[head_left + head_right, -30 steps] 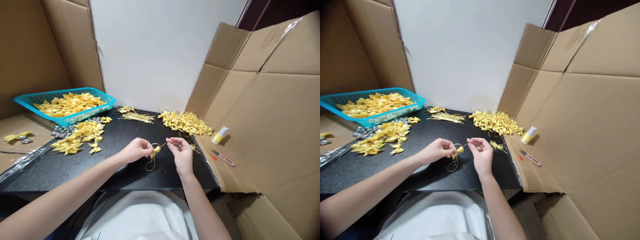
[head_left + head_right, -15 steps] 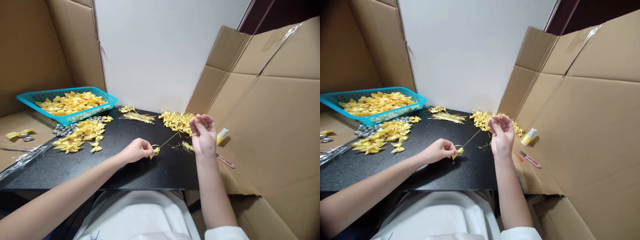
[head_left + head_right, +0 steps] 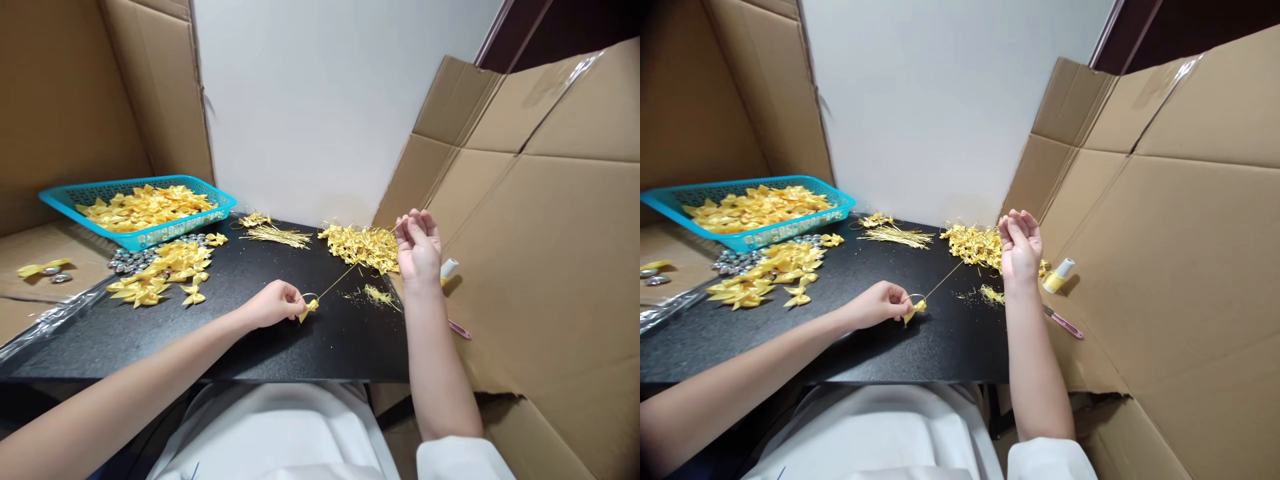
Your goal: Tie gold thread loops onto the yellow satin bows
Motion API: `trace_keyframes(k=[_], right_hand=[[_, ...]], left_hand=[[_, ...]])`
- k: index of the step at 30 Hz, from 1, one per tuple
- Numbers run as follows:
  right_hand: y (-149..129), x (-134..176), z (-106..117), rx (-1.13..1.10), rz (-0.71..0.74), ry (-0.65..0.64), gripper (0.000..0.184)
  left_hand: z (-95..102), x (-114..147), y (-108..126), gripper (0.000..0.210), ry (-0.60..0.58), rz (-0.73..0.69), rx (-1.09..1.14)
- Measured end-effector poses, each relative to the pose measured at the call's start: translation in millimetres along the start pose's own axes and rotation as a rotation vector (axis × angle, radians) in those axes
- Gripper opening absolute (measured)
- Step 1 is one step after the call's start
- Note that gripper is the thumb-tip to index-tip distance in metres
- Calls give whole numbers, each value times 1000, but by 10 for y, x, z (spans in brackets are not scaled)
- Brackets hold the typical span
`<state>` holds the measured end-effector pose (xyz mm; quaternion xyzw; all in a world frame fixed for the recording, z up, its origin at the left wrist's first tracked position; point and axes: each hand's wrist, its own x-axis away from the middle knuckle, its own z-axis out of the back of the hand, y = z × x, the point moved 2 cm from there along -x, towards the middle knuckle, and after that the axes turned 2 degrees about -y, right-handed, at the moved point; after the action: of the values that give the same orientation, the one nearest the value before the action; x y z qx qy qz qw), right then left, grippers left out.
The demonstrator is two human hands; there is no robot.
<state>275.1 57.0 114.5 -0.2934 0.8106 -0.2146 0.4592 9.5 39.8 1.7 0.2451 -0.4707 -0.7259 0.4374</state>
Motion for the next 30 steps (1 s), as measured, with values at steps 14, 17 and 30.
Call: trace_keyframes(k=[14, 17, 30], right_hand=[[-18, 329, -256, -198, -392, -146, 10], [-95, 322, -275, -124, -412, -255, 14], [-317, 108, -263, 138, -289, -345, 27]], left_hand=[[4, 1, 46, 18, -35, 14, 120], [3, 0, 45, 17, -23, 14, 98], [-2, -25, -20, 6, -65, -12, 77]])
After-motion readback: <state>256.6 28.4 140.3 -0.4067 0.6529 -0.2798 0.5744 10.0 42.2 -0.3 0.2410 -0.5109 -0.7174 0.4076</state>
